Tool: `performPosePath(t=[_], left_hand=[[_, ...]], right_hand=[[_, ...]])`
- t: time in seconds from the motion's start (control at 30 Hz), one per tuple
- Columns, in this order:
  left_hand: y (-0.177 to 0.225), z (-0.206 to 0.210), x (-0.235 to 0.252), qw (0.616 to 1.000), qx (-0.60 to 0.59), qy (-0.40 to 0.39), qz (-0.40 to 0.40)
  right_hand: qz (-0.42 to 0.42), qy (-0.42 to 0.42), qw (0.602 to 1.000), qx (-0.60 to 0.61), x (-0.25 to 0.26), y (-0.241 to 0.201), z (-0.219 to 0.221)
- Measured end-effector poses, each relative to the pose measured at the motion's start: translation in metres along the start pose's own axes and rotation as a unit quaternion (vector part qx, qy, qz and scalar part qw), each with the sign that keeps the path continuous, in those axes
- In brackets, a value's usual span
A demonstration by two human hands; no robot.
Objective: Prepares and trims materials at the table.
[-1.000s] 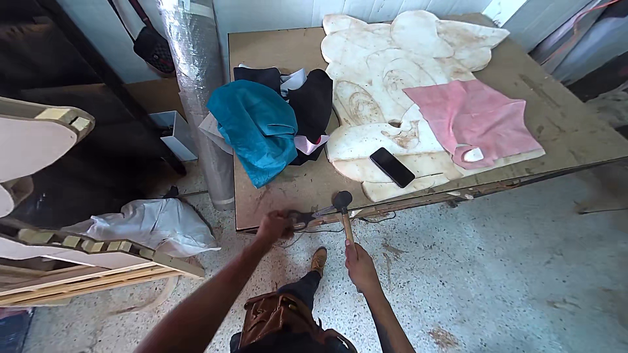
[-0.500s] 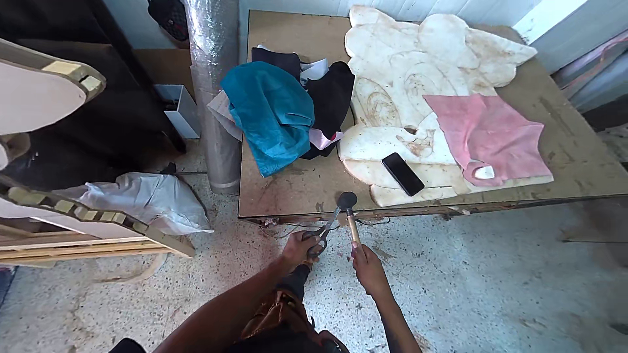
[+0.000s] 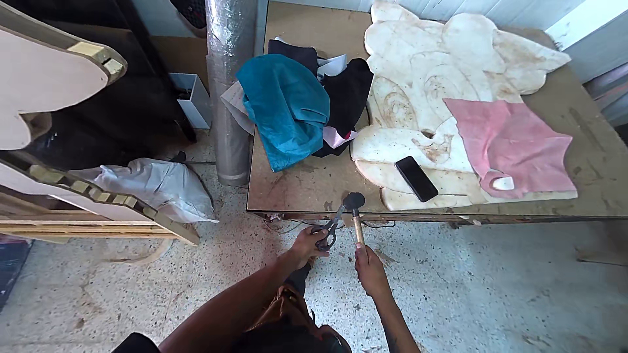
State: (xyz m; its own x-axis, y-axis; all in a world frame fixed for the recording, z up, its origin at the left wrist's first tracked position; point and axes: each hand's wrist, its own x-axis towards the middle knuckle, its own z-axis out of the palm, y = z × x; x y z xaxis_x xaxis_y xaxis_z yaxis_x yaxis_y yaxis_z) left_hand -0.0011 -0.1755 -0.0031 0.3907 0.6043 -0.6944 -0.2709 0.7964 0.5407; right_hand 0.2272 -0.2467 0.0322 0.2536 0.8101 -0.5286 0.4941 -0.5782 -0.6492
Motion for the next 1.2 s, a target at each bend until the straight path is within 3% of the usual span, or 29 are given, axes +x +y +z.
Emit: performPosePath(t=[0.13, 0.33, 0.4, 0.5, 0.6, 0.77, 0.97, 1.03, 1.1, 1.2], left_hand=[[0.004, -0.007, -0.006, 0.989, 0.005, -0.139, -0.05], [-0.014, -0.015, 0.021, 0.983, 0.034, -0.169, -0.064], [-0.015, -0.013, 0.025, 0.987, 0.035, -0.146, -0.057], [-0.013, 0.003, 0.021, 0.999, 0.023, -0.016, -0.032], [-0.01, 0.008, 0.02, 0.998, 0.037, 0.045, 0.009], [-0.013, 0.004, 0.019, 0.998, 0.042, 0.039, 0.016], [-0.005, 0.013, 0.01, 0.999, 0.017, 0.032, 0.018], [-0.002, 0.013, 0.007, 0.999, 0.016, 0.033, 0.016], [-0.003, 0.01, 0.011, 0.999, 0.019, 0.025, 0.015], [-0.01, 0.0, 0.018, 1.0, 0.025, 0.003, 0.005]], right_hand=[[0.007, -0.013, 1.0, -0.009, 0.001, -0.001, -0.01], [0.014, -0.014, 1.0, -0.017, 0.002, -0.001, -0.008], [0.017, -0.027, 0.999, 0.005, 0.003, 0.001, -0.008], [0.003, -0.041, 0.995, 0.086, -0.002, 0.003, -0.013], [-0.038, -0.006, 0.989, 0.14, -0.01, -0.006, -0.019], [-0.058, 0.035, 0.983, 0.173, -0.026, -0.038, -0.03], [-0.023, -0.01, 0.999, 0.02, 0.003, -0.011, -0.015], [-0.012, -0.016, 1.0, 0.024, 0.004, -0.016, -0.019], [-0.043, 0.0, 0.995, 0.092, -0.01, -0.048, -0.033], [-0.187, 0.057, 0.962, 0.192, -0.052, -0.117, -0.064]])
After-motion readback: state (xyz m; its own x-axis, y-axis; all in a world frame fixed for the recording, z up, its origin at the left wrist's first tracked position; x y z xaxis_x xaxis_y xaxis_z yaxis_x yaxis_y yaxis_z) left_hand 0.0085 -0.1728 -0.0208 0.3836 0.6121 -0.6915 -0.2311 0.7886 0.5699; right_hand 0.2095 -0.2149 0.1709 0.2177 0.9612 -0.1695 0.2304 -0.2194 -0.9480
